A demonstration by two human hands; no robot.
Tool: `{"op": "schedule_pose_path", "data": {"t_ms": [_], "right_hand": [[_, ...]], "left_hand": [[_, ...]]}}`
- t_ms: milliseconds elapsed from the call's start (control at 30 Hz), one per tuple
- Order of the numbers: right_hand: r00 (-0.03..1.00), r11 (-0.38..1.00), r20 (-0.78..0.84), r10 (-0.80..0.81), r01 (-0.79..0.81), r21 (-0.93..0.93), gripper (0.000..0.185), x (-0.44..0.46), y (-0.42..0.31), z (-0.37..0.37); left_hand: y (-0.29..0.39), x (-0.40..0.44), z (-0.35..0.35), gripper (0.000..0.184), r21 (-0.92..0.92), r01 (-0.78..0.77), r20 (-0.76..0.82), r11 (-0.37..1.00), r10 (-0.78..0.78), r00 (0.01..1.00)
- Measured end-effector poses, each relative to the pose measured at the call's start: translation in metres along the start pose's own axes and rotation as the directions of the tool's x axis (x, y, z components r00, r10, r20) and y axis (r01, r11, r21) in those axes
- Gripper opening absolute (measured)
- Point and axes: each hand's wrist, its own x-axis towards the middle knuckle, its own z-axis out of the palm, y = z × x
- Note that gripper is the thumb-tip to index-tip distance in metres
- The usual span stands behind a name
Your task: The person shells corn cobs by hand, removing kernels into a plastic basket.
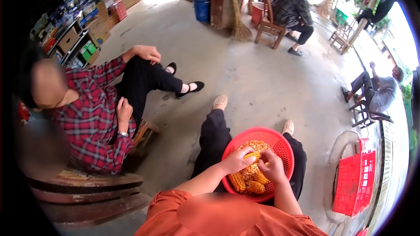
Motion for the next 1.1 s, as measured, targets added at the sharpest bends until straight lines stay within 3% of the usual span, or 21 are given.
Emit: {"op": "schedule_pose_path", "data": {"t_ms": [400, 567, 600, 667, 733, 800, 833, 900, 1000, 1100], "right_hand": [[0.997, 0.999, -0.073, 0.012, -0.015, -0.036, 0.025, -0.003, 0.011, 0.014], [0.994, 0.994, -0.088, 0.058, -0.066, -0.092, 0.021, 0.000, 0.016, 0.018], [0.993, 0.991, -0.096, 0.067, -0.077, -0.111, 0.018, 0.000, 0.023, 0.019], [0.995, 0.991, -0.094, 0.029, -0.042, -0.131, 0.014, 0.001, 0.026, 0.011], [0.993, 0.995, -0.090, 0.073, -0.079, -0.059, 0.014, 0.001, 0.018, 0.007], [0.990, 0.965, -0.042, 0.135, -0.122, 0.232, 0.013, -0.001, 0.019, 0.009], [0.989, 0.965, -0.051, 0.141, -0.126, 0.231, 0.013, 0.000, 0.017, 0.010], [0.955, 0.829, 0.064, 0.288, -0.282, 0.483, 0.013, -0.001, 0.013, 0.011], [0.949, 0.720, 0.094, 0.301, -0.291, 0.631, 0.015, 0.001, 0.002, 0.006], [0.950, 0.733, 0.112, 0.290, -0.296, 0.612, 0.017, 0.004, 0.002, 0.003]], "left_hand": [[-0.003, 0.001, 0.003, 0.033, -0.121, 0.072, 0.002, 0.990, -0.073, 0.997], [-0.007, 0.003, 0.003, 0.031, 0.071, -0.086, -0.050, 0.994, 0.090, 0.995], [0.020, -0.002, -0.001, 0.030, -0.131, 0.252, 0.051, 0.959, -0.247, 0.968], [0.013, -0.003, 0.002, 0.029, -0.203, 0.194, 0.038, 0.960, -0.190, 0.981], [0.008, 0.000, 0.005, 0.027, -0.247, 0.054, -0.030, 0.968, -0.063, 0.998], [0.020, -0.002, -0.004, 0.028, -0.433, 0.221, 0.051, 0.874, -0.221, 0.974], [0.028, -0.003, -0.008, 0.029, -0.513, 0.300, 0.090, 0.804, -0.297, 0.951], [0.024, -0.003, -0.005, 0.034, -0.501, 0.310, 0.099, 0.808, -0.302, 0.948], [0.026, -0.002, -0.001, 0.035, -0.563, 0.259, 0.006, 0.784, -0.310, 0.951], [0.030, -0.003, -0.004, 0.036, -0.583, 0.281, 0.024, 0.762, -0.330, 0.944]]}}
